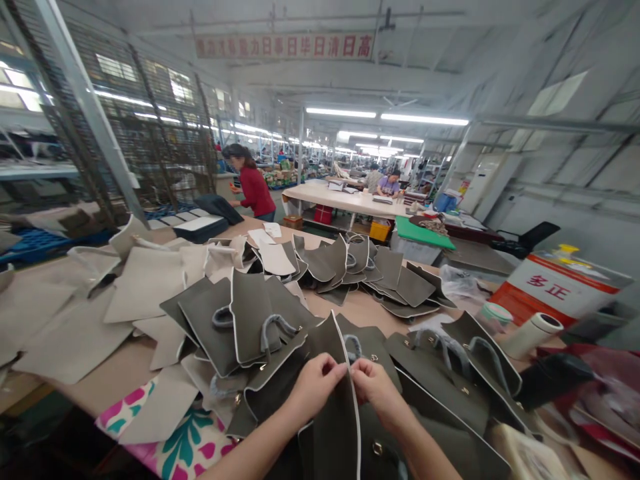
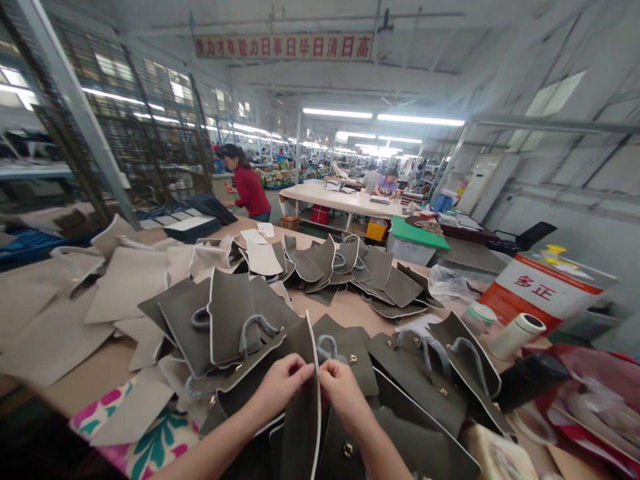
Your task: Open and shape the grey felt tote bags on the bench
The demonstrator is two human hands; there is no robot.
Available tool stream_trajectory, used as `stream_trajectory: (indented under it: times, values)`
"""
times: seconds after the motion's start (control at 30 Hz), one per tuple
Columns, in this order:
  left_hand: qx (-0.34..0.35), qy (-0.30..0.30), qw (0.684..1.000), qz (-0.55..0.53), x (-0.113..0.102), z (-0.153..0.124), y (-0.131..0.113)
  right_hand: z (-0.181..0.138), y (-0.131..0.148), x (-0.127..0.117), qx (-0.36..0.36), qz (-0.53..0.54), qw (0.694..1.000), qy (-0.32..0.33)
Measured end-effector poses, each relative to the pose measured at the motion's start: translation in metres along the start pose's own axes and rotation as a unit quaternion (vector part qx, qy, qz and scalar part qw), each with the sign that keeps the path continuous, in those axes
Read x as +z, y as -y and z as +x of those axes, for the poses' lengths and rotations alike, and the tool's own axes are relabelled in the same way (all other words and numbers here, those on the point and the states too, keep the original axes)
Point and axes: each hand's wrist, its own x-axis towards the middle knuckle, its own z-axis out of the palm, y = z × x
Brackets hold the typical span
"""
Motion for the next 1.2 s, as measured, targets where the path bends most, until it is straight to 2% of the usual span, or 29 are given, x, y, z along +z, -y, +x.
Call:
stream_trajectory:
  times: [0.07, 0.13, 0.37, 0.67, 0.77, 1.0, 1.1, 1.2]
  values:
    - [-0.081, 0.036, 0.995, -0.033, 0.011, -0.002, 0.002, 0.001, -0.007, 0.007, 0.009, -0.016, 1.000, -0.003]
    - [-0.114, 0.030, 0.992, -0.038, 0.017, -0.004, 0.007, 0.002, -0.014, 0.010, 0.017, -0.034, 0.999, -0.005]
    - [-0.074, 0.011, 0.996, 0.053, 0.007, -0.006, 0.013, 0.006, -0.034, 0.013, -0.029, -0.142, 0.989, -0.018]
    - [-0.114, 0.070, 0.990, 0.050, 0.006, 0.000, 0.031, 0.002, -0.047, 0.025, -0.086, -0.291, 0.949, -0.081]
    - [-0.124, 0.081, 0.988, 0.028, 0.006, 0.001, 0.033, 0.003, -0.050, 0.025, -0.089, -0.273, 0.952, -0.103]
    - [-0.143, 0.082, 0.986, 0.023, -0.001, 0.001, 0.036, 0.008, -0.063, 0.007, -0.021, -0.190, 0.975, -0.113]
    - [-0.119, 0.095, 0.988, 0.038, 0.000, 0.001, 0.034, 0.006, -0.062, 0.007, -0.020, -0.173, 0.979, -0.103]
    - [-0.081, 0.097, 0.990, 0.058, 0.003, 0.000, 0.028, 0.003, -0.059, 0.016, -0.043, -0.159, 0.982, -0.088]
